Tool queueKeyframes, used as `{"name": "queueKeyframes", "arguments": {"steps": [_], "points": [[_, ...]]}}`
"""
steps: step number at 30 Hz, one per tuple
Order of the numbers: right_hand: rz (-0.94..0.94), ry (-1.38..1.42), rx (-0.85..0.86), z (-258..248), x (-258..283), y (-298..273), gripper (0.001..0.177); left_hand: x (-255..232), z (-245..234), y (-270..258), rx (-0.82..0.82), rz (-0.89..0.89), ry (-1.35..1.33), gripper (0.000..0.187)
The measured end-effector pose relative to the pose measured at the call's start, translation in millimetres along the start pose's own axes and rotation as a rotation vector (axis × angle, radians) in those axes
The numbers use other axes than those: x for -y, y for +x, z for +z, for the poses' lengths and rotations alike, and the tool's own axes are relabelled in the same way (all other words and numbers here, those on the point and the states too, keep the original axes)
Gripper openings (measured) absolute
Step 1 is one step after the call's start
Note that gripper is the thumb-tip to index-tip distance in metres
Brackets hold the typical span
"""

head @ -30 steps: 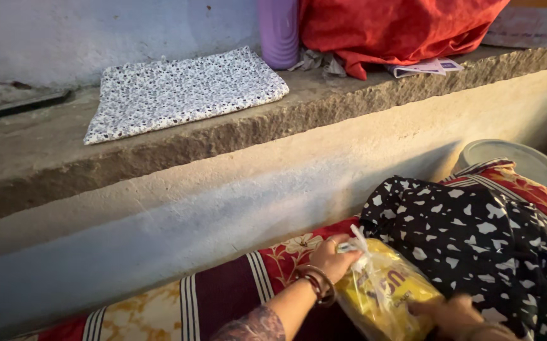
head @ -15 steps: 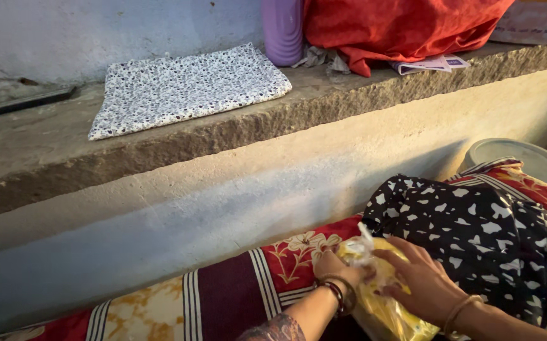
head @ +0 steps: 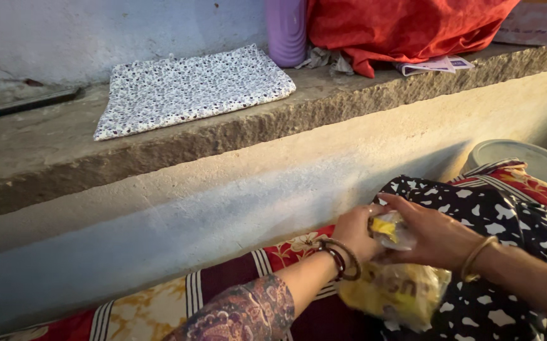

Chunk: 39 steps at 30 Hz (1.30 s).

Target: The person unzips a black patterned backpack lying on a bed, removes a purple water bottle and places it on a stone ledge, takes out a folded cloth pouch, refolds it and sets it on the ledge, then opens the main compartment and removes notebooks and a packaged food item, placing them on the ledge.

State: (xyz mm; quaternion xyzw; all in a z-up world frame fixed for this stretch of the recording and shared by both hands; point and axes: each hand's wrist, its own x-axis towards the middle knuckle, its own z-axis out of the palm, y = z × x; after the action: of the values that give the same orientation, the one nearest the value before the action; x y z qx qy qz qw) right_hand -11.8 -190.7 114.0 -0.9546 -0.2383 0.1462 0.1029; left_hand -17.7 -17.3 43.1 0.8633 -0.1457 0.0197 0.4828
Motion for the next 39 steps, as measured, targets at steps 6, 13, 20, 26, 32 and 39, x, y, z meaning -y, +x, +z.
{"name": "queueKeyframes", "arguments": {"steps": [6, 13, 20, 26, 32, 39], "points": [[0.107, 0.130, -0.012, 1.9, -8.8, -5.4, 0.099, 12.8, -5.0, 7.3, 0.194, 0.203, -0.112, 0.079], [0.162, -0.034, -0.178, 18.6, 8.8, -22.3, 0.067, 24.7, -20.5, 15.5, 0.348, 0.201, 0.066, 0.077], [0.148, 0.290, 0.298, -3.1, 3.8, -16.9, 0.067, 8.7, -36.5, 11.8, 0.420, 0.333, 0.361, 0.078], [0.187, 0.027, 0.094, -3.0, 16.0, -31.2, 0.071, -22.0, -47.2, -10.6, 0.337, 0.446, 0.446, 0.066], [0.204, -0.212, -0.189, -27.3, 37.7, -48.5, 0.066, -53.7, -48.7, -9.7, 0.051, 0.315, 0.403, 0.054], [0.210, -0.349, -0.160, 18.8, 33.6, -44.9, 0.042, -49.2, 32.9, -3.7, -0.034, -0.985, -0.408, 0.060]]}}
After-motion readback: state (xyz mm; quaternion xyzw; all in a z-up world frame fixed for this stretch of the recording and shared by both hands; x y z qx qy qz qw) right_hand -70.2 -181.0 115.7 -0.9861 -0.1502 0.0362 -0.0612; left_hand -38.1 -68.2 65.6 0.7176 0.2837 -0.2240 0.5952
